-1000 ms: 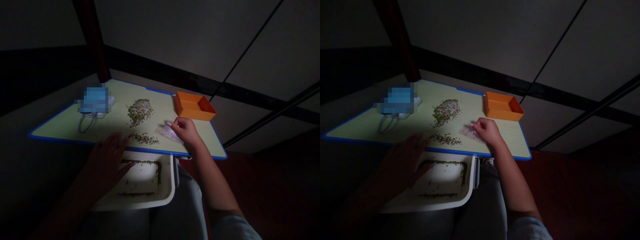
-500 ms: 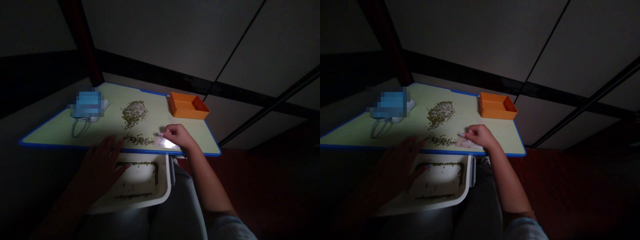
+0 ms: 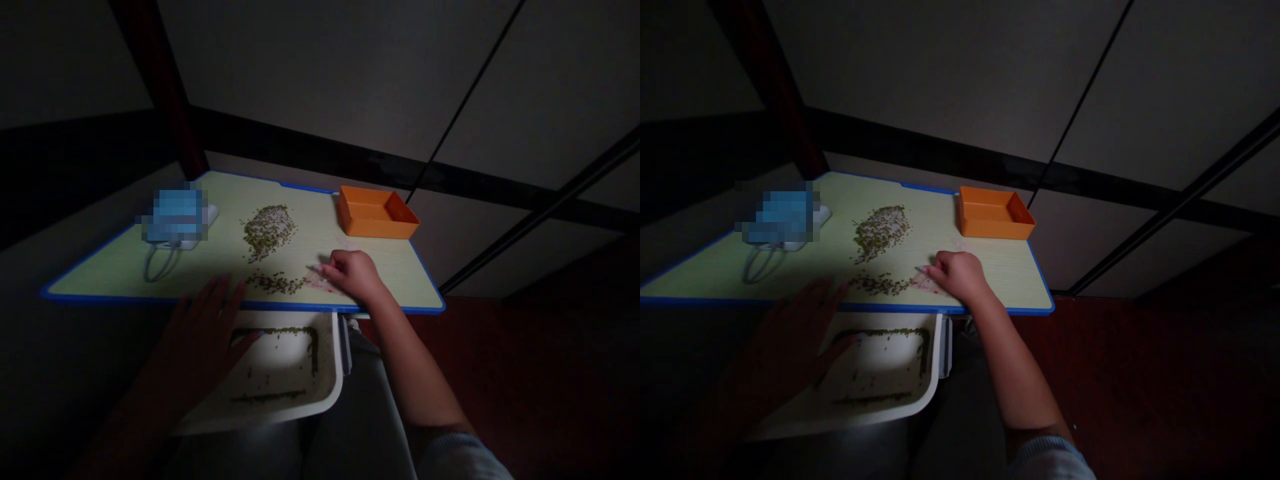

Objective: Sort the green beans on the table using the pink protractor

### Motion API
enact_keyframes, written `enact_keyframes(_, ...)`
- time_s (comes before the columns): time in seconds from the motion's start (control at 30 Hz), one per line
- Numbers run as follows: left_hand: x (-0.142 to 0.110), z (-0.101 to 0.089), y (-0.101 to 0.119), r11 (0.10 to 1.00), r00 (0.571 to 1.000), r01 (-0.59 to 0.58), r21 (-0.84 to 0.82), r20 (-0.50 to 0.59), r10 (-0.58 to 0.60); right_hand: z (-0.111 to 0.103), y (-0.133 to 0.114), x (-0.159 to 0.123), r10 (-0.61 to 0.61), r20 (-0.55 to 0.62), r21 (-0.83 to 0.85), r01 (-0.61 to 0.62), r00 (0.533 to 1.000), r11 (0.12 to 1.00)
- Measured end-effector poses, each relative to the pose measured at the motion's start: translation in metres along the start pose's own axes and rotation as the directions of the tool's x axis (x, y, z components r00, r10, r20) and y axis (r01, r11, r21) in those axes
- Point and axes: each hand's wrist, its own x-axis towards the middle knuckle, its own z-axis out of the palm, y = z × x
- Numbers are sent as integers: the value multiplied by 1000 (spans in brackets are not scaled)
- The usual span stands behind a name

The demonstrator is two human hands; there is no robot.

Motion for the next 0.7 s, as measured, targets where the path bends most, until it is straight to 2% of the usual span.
enact_keyframes(0.23,0,0,-1,1000,1000,-14,-4,13,14,-3,13,-5,71,-93,-33,-75,993,997)
enact_keyframes(0.3,0,0,-1,1000,1000,-16,6,9,16,-3,19,-5,80,-110,27,-78,991,997)
enact_keyframes(0.4,0,0,-1,1000,1000,-19,19,-5,19,0,31,-6,106,-172,203,-70,979,977)
enact_keyframes(0.5,0,-2,0,999,1000,-26,34,0,26,3,42,-7,206,-232,317,-126,951,940)
enact_keyframes(0.6,0,-8,3,998,999,-29,54,21,28,3,46,-8,256,-171,342,-186,951,921)
enact_keyframes(0.7,0,-9,3,998,999,-19,61,27,18,3,43,-8,233,-116,334,-183,966,925)
